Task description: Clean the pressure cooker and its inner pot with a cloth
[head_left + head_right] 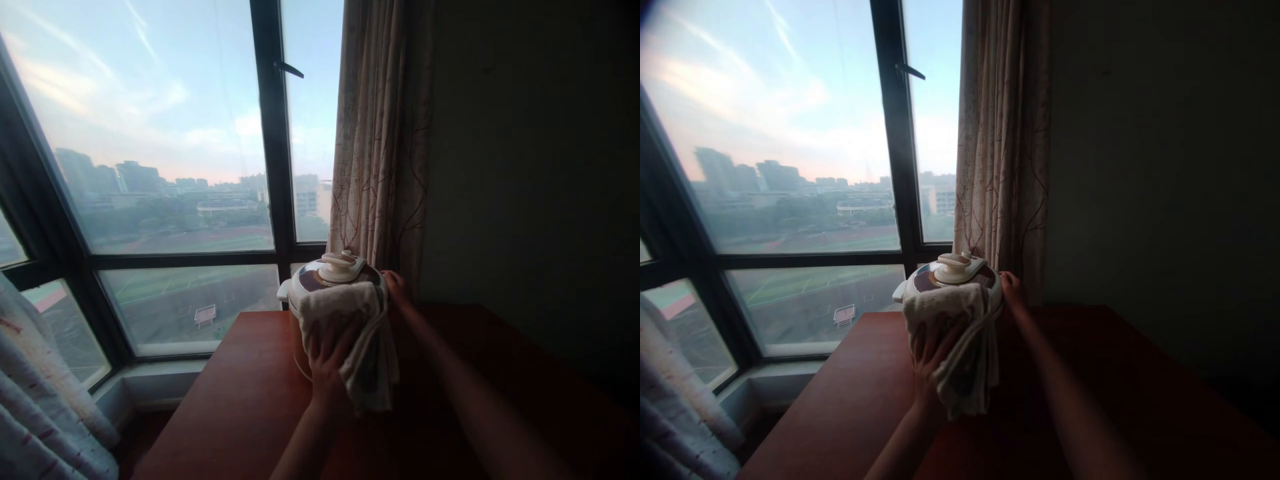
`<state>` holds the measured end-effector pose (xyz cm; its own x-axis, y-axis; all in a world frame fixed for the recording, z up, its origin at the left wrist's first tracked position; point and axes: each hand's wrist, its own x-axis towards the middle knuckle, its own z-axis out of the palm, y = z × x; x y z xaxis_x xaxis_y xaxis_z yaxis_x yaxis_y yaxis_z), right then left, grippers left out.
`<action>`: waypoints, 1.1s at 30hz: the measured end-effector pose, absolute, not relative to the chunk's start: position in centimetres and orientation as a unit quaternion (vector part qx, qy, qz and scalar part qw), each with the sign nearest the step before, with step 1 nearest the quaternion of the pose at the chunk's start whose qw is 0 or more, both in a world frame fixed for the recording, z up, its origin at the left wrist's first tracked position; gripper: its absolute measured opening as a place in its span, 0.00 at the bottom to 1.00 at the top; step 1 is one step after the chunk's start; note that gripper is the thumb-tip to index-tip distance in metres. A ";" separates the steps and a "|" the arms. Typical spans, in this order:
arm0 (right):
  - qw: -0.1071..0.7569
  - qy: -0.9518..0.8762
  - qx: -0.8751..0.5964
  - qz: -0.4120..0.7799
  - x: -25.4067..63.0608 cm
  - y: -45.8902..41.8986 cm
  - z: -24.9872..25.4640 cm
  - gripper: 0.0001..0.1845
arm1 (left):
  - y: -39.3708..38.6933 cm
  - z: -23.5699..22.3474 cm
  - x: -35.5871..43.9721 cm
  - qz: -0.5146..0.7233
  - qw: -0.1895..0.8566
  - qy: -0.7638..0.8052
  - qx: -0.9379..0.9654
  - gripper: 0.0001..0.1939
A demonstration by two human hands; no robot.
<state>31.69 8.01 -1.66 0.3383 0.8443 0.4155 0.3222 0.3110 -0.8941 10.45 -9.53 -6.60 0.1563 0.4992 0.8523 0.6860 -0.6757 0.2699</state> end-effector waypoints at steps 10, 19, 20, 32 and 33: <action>0.603 -0.541 -0.543 0.220 31.7 8.4 -1.9 0.18 | -11.6 -12.1 6.9 -0.382 0.284 -0.333 -0.814 0.22; 0.600 -0.528 -0.570 0.192 31.6 8.0 -1.9 0.18 | -8.2 -5.2 6.0 -0.468 0.270 -0.280 -0.794 0.21; 0.600 -0.526 -0.573 0.188 31.6 7.8 -1.8 0.19 | -7.8 -4.7 5.7 -0.476 0.264 -0.280 -0.791 0.22; 0.601 -0.511 -0.591 0.168 31.4 7.3 -1.7 0.24 | -4.1 -8.6 5.2 -0.659 -0.153 -0.655 -0.337 0.15; 0.602 -0.511 -0.591 0.168 31.4 7.3 -1.7 0.24 | -4.4 -9.1 5.3 -0.648 -0.184 -0.670 -0.313 0.16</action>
<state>31.41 7.32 -1.74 0.4219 0.8057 0.4157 0.4009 0.2455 -0.8826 5.29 -4.38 -9.08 -0.7367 0.6571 0.1596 0.1813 -0.0354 0.9828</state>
